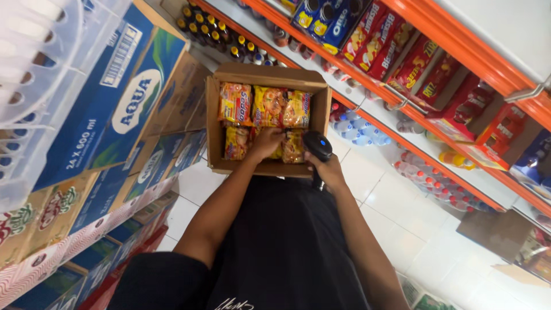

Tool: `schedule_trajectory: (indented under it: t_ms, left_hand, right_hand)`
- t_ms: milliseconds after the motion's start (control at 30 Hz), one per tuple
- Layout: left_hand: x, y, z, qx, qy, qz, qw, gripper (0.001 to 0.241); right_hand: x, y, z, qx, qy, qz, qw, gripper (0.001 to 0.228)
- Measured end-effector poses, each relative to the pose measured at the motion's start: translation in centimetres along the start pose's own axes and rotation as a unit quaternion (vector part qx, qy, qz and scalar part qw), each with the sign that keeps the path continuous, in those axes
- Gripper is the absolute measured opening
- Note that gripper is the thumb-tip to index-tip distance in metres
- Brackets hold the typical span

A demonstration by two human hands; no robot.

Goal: The person scans packages of instant noodles on shelves and in a box using a handheld barcode scanner.

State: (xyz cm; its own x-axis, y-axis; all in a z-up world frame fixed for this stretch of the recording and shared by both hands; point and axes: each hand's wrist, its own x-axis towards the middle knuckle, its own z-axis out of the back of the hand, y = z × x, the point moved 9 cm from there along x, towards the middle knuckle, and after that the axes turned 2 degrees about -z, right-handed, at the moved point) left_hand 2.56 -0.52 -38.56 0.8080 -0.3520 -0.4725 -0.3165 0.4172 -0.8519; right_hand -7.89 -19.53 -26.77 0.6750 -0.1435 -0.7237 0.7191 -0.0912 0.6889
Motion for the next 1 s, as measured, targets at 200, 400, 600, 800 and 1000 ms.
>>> schedule_trajectory:
  t_ms: [200, 400, 600, 800, 1000]
  left_hand:
    - [0.3, 2.4, -4.9, -0.131, 0.049, 0.168, 0.976, 0.045]
    - [0.0, 2.3, -8.2, 0.131, 0.066, 0.122, 0.982, 0.059]
    - [-0.4, 2.2, -7.2, 0.175, -0.150, 0.096, 0.968, 0.104]
    - [-0.8, 2.4, -5.9, -0.029, -0.198, 0.061, 0.978, 0.091]
    - [-0.3, 2.0, -6.8, 0.052, -0.111, 0.076, 0.990, 0.052]
  right_hand:
    - [0.0, -1.1, 0.8, 0.024, -0.030, -0.041, 0.998, 0.036]
    - [0.2, -1.1, 0.8, 0.080, -0.005, -0.039, 0.996, 0.043]
    - [0.4, -0.8, 0.7, 0.078, 0.012, -0.017, 0.997, 0.044]
    - [0.4, 0.0, 0.6, 0.098, 0.028, -0.015, 0.995, 0.046]
    - [0.5, 0.3, 0.8, 0.113, 0.056, -0.037, 0.991, 0.047]
